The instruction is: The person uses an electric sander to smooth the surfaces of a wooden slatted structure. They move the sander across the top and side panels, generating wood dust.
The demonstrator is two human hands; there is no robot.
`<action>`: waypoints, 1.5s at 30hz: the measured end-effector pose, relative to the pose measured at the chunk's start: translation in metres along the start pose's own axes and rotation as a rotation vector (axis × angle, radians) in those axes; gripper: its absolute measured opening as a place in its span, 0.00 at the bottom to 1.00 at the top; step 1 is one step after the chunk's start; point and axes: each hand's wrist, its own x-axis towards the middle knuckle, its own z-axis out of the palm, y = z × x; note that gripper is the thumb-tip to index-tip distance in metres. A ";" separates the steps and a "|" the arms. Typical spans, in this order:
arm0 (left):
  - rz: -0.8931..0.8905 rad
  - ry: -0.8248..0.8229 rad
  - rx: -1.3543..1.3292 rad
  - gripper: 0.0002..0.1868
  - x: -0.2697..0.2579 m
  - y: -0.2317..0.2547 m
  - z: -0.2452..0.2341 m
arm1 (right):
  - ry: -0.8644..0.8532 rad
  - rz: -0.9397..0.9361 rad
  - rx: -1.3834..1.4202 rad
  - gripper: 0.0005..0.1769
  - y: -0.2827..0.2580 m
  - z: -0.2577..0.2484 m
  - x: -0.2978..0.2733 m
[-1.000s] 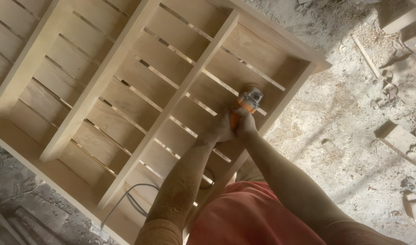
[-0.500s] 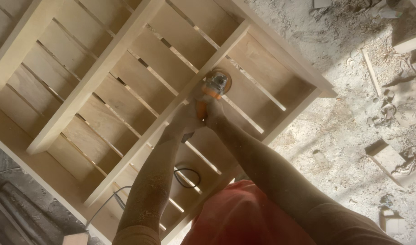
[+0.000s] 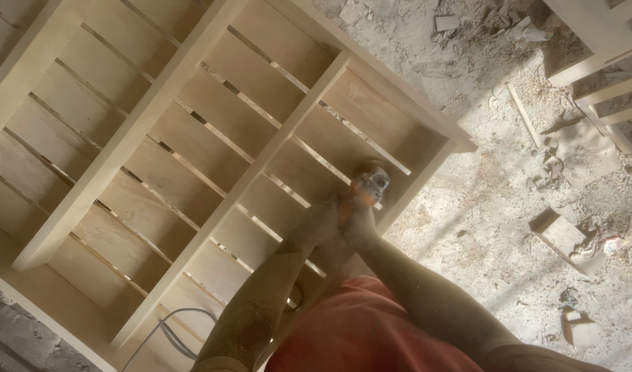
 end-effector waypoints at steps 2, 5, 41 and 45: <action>0.016 -0.007 -0.001 0.46 0.007 0.005 0.005 | 0.028 -0.037 0.021 0.16 -0.009 0.002 -0.010; 0.043 -0.002 -0.026 0.46 0.025 0.016 -0.001 | -0.017 -0.065 0.049 0.20 -0.030 0.015 -0.006; 0.110 -0.141 0.184 0.41 0.068 0.059 -0.024 | -0.085 -0.166 0.125 0.27 -0.077 0.050 -0.011; 0.051 -0.205 0.247 0.41 0.055 0.069 -0.027 | 0.043 -0.126 0.023 0.28 -0.077 0.056 -0.036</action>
